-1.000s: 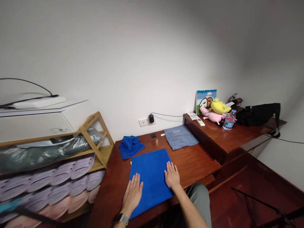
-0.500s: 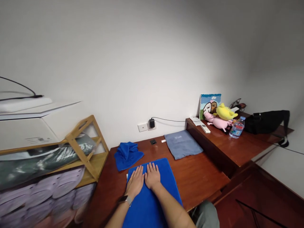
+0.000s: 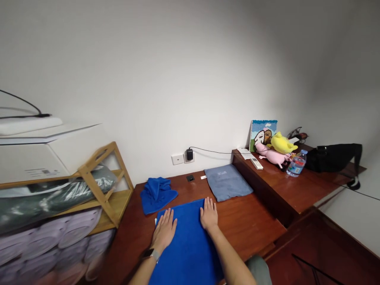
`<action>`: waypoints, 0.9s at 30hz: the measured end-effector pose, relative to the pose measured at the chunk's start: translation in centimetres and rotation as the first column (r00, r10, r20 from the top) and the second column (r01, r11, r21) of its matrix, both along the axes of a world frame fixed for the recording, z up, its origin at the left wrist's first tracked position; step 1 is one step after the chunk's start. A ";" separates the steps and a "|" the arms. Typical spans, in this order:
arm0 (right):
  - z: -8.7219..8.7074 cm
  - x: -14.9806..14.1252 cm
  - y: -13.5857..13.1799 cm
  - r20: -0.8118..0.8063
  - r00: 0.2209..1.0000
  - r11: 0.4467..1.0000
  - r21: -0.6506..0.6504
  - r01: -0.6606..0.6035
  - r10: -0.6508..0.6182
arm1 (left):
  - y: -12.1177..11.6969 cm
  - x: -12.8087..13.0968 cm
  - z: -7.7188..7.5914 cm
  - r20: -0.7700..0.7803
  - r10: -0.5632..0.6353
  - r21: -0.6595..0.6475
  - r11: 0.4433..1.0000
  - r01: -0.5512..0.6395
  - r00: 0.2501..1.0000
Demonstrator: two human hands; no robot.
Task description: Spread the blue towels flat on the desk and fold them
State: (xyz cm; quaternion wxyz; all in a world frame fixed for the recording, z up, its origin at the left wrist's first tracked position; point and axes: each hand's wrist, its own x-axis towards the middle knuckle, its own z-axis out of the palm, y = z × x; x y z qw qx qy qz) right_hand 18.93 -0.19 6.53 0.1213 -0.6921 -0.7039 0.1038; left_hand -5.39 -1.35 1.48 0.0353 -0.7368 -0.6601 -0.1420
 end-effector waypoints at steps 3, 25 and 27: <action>-0.9 -3.8 -3.1 -0.080 0.983 0.972 0.179 -0.152 0.168 | -2.3 0.5 -1.3 0.003 -0.093 0.120 0.989 0.092 0.996; 0.2 0.3 -4.0 -0.113 0.986 0.989 0.099 -0.113 0.124 | -3.7 -0.7 -0.8 -0.055 -0.020 0.183 0.983 0.030 0.998; 0.7 -3.0 -2.7 -0.146 0.963 0.969 0.136 -0.206 0.225 | -1.7 -0.2 0.5 -0.091 -0.072 0.112 0.990 0.082 0.993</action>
